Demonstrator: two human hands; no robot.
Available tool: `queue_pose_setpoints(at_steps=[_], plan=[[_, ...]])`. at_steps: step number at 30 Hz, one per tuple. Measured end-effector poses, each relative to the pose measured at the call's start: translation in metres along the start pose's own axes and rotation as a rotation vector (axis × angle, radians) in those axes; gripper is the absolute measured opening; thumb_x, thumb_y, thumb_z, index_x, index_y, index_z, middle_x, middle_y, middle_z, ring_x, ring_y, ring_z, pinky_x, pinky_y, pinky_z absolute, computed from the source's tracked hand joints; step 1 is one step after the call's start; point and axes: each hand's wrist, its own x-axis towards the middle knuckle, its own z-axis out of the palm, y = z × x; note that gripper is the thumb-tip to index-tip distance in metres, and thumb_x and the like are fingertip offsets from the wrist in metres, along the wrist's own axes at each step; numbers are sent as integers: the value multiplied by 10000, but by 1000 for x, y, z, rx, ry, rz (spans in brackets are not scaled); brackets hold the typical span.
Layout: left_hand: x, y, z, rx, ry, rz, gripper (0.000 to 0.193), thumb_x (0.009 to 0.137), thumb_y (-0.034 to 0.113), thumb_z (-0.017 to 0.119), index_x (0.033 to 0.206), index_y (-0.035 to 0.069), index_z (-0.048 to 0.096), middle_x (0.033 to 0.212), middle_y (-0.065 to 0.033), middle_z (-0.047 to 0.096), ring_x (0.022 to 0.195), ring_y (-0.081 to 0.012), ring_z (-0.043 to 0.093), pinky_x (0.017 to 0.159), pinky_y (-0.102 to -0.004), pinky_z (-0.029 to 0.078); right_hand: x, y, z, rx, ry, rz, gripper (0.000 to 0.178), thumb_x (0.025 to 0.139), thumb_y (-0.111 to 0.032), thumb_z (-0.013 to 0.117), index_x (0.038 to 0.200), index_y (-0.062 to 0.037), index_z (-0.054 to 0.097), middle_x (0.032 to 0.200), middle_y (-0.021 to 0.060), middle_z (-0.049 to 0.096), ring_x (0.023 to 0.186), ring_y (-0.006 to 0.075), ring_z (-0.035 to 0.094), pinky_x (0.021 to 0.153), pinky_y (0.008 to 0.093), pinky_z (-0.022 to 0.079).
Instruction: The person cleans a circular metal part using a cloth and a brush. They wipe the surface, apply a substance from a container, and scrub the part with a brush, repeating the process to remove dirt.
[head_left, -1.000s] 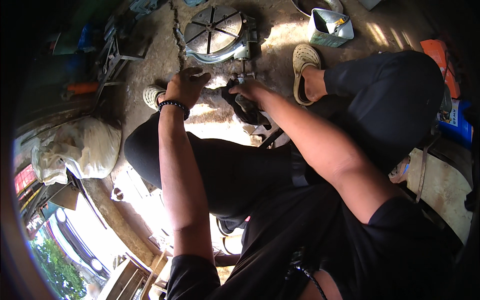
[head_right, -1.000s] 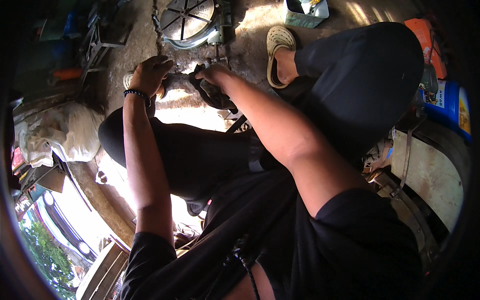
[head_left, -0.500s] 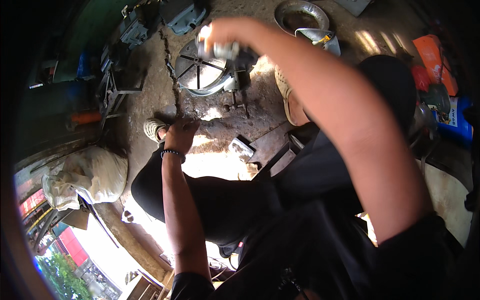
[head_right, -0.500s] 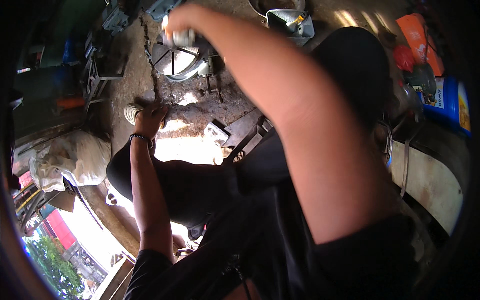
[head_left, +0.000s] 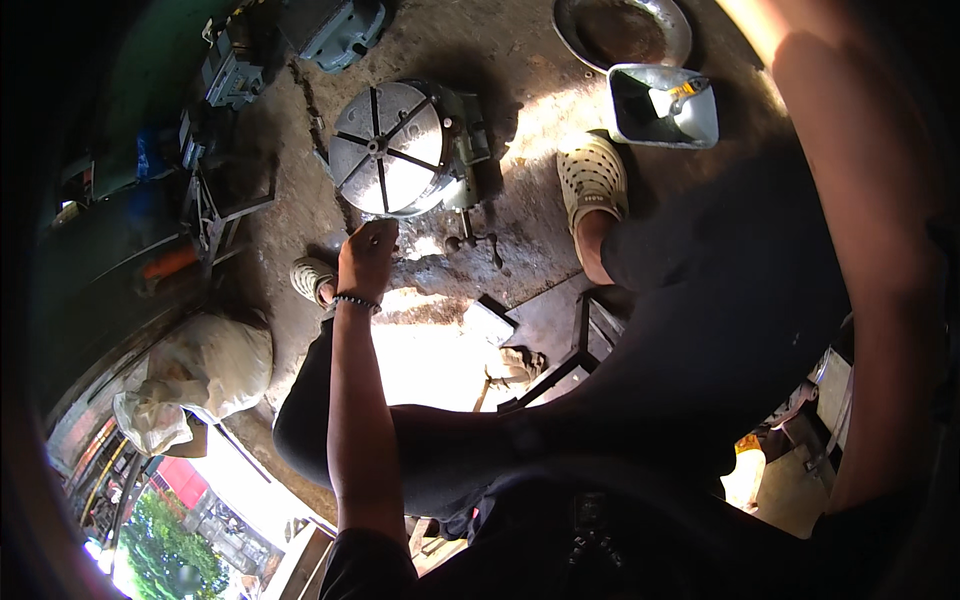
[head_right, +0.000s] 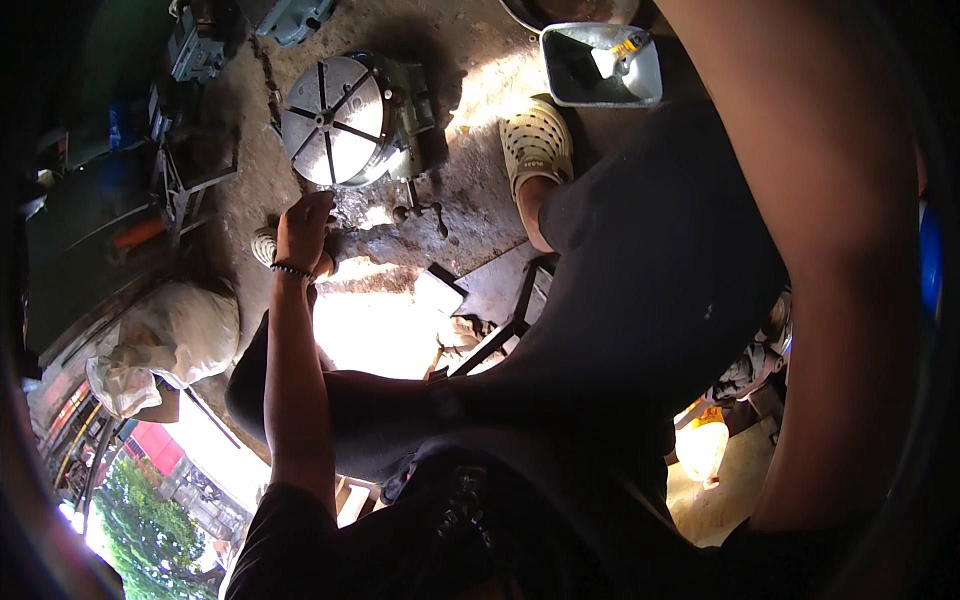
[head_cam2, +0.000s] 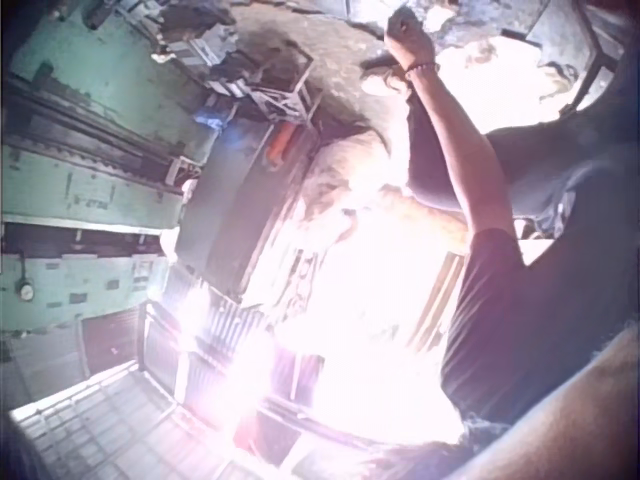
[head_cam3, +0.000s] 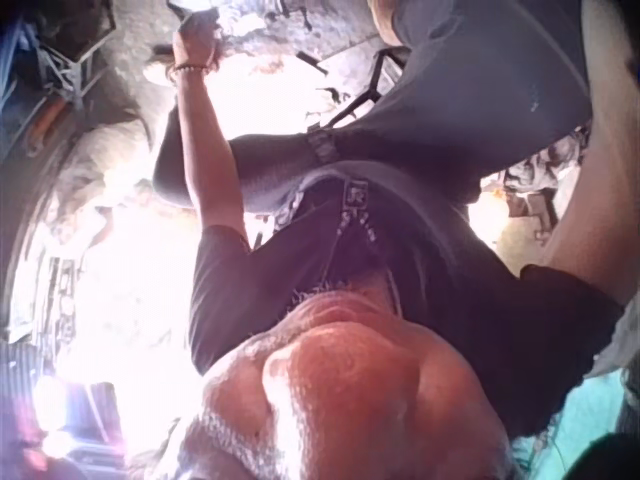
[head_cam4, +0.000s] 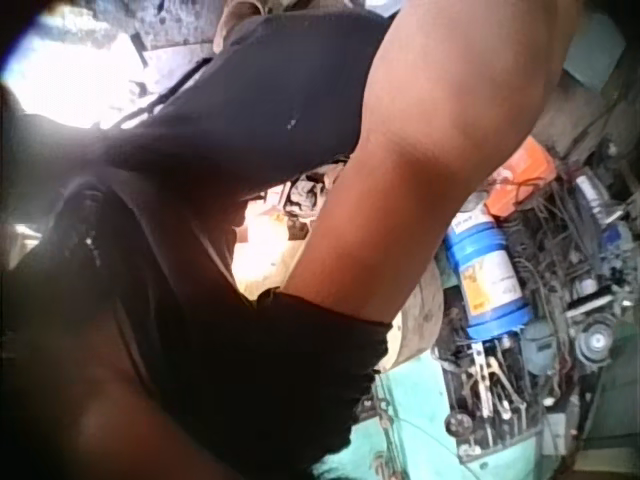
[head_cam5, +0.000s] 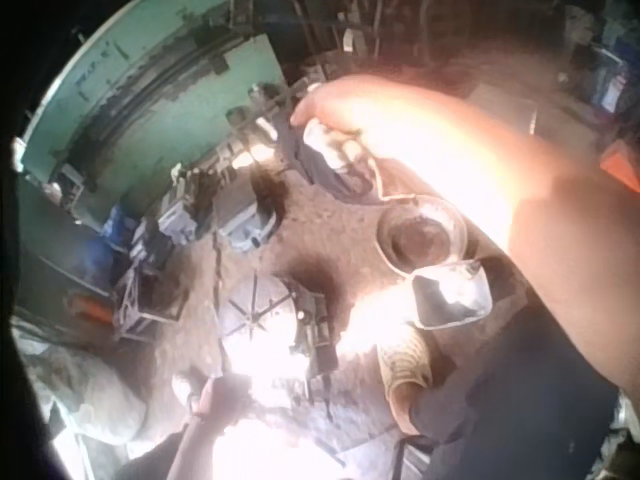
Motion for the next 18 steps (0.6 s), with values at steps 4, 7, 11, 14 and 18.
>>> queue_pose_setpoints(at_steps=[4,7,11,14,18], plan=[[37,11,30,-25,-55,-24,335,940,317,568,814,18,652,689,-108,648,700,-189,667,661,-324,500,63,-16,-4,-13,86,-53,245,868,-267,667,979,-51,702,763,48,641,607,137,564,548,328,462],[30,13,66,-34,-139,-85,355,938,372,603,832,43,683,719,-152,671,739,-249,691,683,-382,516,103,-16,-13,-24,155,-88,234,870,-258,662,952,-42,701,765,54,641,608,142,564,544,336,459],[-18,10,115,266,-376,-176,410,933,442,598,944,42,687,836,-165,697,824,-284,687,763,-393,512,147,-14,-43,-37,256,-151,223,873,-246,655,916,-31,699,766,61,639,609,149,565,538,346,454],[-56,15,133,92,-600,-273,391,915,424,627,972,44,699,911,-184,709,919,-279,694,824,-392,525,168,-11,-59,36,326,-121,217,866,-238,656,885,-26,698,764,74,640,617,154,572,540,352,456],[-67,48,120,70,-587,-175,371,909,391,643,1023,45,711,969,-175,717,943,-279,693,853,-381,529,143,-38,-55,-266,447,-150,199,864,-231,654,829,-36,674,688,85,623,542,153,564,469,351,436]])
